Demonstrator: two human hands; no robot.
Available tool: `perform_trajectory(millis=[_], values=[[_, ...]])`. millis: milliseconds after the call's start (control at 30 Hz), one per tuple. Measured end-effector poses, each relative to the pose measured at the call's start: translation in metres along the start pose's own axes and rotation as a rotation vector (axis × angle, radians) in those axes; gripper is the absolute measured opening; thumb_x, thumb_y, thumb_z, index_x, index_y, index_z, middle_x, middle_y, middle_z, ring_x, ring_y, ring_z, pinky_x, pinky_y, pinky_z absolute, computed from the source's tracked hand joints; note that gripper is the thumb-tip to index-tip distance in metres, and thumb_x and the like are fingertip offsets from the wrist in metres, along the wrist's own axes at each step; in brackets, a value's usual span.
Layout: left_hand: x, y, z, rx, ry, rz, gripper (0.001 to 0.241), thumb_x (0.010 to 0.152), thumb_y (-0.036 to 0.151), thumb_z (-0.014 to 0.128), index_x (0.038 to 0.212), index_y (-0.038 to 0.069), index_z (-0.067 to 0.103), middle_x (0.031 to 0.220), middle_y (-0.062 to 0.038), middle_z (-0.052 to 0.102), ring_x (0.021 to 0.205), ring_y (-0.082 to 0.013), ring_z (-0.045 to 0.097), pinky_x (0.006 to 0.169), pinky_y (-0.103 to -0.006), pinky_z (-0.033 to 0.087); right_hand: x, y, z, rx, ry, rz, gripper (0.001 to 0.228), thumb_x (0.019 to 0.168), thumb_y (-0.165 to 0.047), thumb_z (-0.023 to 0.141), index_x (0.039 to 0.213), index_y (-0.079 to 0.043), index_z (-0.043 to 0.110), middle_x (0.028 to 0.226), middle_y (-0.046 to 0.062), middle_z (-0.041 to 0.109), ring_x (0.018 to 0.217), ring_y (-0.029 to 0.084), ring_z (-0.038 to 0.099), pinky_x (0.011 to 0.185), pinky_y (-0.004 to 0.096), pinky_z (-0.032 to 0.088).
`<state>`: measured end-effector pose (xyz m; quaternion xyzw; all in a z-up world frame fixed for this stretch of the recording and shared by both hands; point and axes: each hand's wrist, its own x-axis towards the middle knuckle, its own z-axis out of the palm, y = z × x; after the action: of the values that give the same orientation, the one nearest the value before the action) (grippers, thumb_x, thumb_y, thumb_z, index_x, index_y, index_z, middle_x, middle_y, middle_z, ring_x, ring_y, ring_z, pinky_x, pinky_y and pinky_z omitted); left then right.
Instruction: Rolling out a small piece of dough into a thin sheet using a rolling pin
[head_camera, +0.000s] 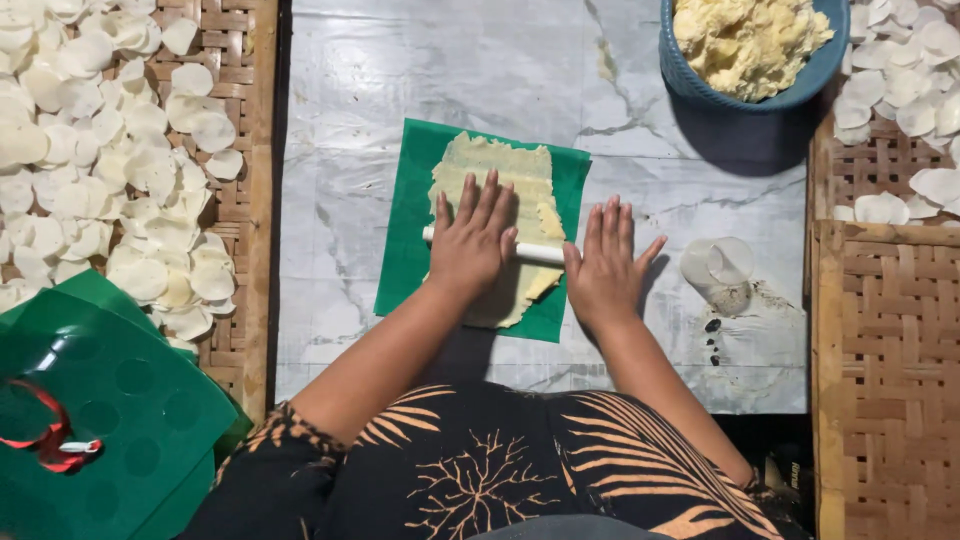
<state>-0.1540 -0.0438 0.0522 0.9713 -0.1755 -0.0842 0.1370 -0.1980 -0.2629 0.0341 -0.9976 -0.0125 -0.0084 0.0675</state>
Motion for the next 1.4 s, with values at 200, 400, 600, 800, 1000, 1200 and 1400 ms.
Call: perform_trajectory(millis=[200, 400, 600, 800, 1000, 1200, 1400], values=[[0.060, -0.004, -0.013, 0.014, -0.066, -0.103, 0.073, 0.109, 0.055, 0.019, 0.168, 0.017, 0.001, 0.174, -0.012, -0.007, 0.161, -0.0306, -0.010, 0.126, -0.0635, -0.008, 0.067, -0.001, -0.020, -0.013, -0.251, 0.133, 0.073, 0.106, -0.064, 0.017, 0.166, -0.022, 0.010, 0.174, 0.013, 0.004, 0.160, 0.028, -0.002, 0.115, 0.080, -0.007], [0.092, -0.011, -0.024, -0.011, -0.019, -0.115, 0.074, 0.110, 0.058, 0.016, 0.168, 0.014, -0.001, 0.174, -0.014, -0.009, 0.161, -0.0304, -0.011, 0.128, -0.0610, -0.008, 0.098, -0.005, -0.035, -0.003, -0.220, 0.137, 0.077, 0.105, -0.070, 0.014, 0.167, -0.025, 0.008, 0.174, 0.014, 0.001, 0.161, 0.028, -0.005, 0.118, 0.078, -0.005], [0.052, -0.006, -0.012, 0.014, 0.094, -0.067, 0.078, 0.108, 0.060, 0.023, 0.168, 0.015, 0.002, 0.175, -0.013, -0.006, 0.161, -0.0288, -0.008, 0.127, -0.0630, -0.008, 0.050, -0.002, -0.006, 0.059, 0.206, -0.005, 0.073, 0.110, -0.056, 0.033, 0.164, -0.007, 0.025, 0.171, 0.022, 0.018, 0.158, 0.035, 0.015, 0.114, 0.076, -0.005], [0.011, -0.020, 0.014, 0.041, 0.499, 0.290, 0.058, 0.108, 0.036, 0.048, 0.159, 0.009, 0.039, 0.167, -0.016, 0.032, 0.155, -0.0316, 0.030, 0.126, -0.0553, 0.017, 0.008, 0.007, -0.012, 0.104, 0.398, -0.136, 0.055, 0.112, -0.037, 0.042, 0.154, -0.002, 0.047, 0.165, 0.019, 0.039, 0.154, 0.035, 0.032, 0.118, 0.070, -0.002], [-0.006, -0.032, 0.047, 0.024, 0.335, 0.198, 0.059, 0.107, 0.042, 0.041, 0.158, 0.012, 0.041, 0.167, -0.012, 0.035, 0.155, -0.0279, 0.030, 0.125, -0.0444, 0.025, -0.002, 0.010, 0.007, 0.082, 0.140, -0.077, 0.068, 0.111, -0.049, 0.035, 0.161, -0.002, 0.032, 0.170, 0.019, 0.025, 0.158, 0.034, 0.017, 0.114, 0.078, -0.006], [0.051, -0.023, 0.013, 0.051, 0.146, 0.051, 0.069, 0.108, 0.052, 0.029, 0.161, 0.008, 0.034, 0.168, -0.017, 0.030, 0.156, -0.0396, 0.023, 0.126, -0.0516, 0.020, 0.069, 0.013, -0.003, -0.044, -0.196, 0.125, 0.077, 0.109, -0.061, 0.015, 0.163, -0.007, 0.023, 0.173, 0.013, 0.013, 0.161, 0.027, 0.001, 0.117, 0.078, -0.012], [0.096, -0.024, -0.013, 0.004, -0.020, -0.062, 0.069, 0.110, 0.050, 0.021, 0.167, 0.010, 0.015, 0.174, -0.013, 0.006, 0.161, -0.0341, 0.004, 0.129, -0.0560, 0.004, 0.121, 0.013, -0.014, 0.013, -0.259, 0.192, 0.074, 0.109, -0.059, 0.012, 0.166, -0.011, 0.010, 0.174, 0.009, 0.001, 0.161, 0.024, -0.005, 0.117, 0.076, -0.014]])
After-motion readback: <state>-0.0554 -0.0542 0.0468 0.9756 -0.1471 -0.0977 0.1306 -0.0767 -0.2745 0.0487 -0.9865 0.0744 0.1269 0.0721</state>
